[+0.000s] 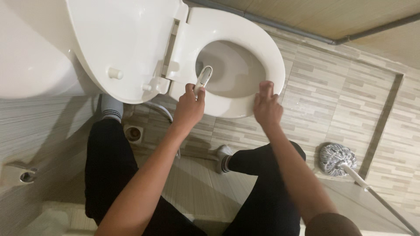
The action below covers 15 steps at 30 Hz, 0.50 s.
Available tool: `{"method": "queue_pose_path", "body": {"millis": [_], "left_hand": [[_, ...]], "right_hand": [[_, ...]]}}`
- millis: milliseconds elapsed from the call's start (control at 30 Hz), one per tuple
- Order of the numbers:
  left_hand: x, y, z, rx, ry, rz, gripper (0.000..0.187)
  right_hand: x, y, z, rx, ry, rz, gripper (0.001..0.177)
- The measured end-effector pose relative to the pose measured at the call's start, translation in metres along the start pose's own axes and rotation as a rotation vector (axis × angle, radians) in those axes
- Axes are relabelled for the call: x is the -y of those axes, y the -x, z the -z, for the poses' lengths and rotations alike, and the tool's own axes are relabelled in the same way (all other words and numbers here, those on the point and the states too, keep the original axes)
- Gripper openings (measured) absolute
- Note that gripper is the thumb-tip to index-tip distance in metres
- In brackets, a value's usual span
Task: The person squats in front of a toilet and uses a handheld bidet sprayer to rinse the toilet seat and rim. They hold the sprayer in one hand and use the other hand to wipe the seat and rim surfaces with water.
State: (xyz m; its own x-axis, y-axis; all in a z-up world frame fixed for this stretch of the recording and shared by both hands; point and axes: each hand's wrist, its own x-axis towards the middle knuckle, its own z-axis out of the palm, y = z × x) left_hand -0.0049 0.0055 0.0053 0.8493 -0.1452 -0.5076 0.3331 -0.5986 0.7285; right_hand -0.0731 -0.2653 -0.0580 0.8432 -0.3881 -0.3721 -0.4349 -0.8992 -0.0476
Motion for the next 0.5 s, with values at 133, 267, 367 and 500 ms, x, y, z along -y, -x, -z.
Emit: {"method": "queue_pose_path", "body": {"millis": [133, 267, 367, 500], "left_hand": [[0.001, -0.004, -0.002, -0.006, 0.007, -0.012, 0.044], [0.004, -0.004, -0.006, -0.007, 0.0, -0.008, 0.046], [0.005, -0.006, -0.007, 0.002, -0.035, -0.004, 0.045], [0.003, -0.006, -0.01, 0.015, -0.037, -0.012, 0.046]], "right_hand": [[0.054, 0.019, -0.018, 0.039, -0.077, 0.082, 0.064], [0.103, 0.047, -0.04, -0.086, -0.16, 0.344, 0.064], [0.104, 0.052, -0.045, 0.079, -0.125, 0.282, 0.07], [0.062, 0.035, -0.041, 0.016, -0.022, 0.267, 0.066]]}}
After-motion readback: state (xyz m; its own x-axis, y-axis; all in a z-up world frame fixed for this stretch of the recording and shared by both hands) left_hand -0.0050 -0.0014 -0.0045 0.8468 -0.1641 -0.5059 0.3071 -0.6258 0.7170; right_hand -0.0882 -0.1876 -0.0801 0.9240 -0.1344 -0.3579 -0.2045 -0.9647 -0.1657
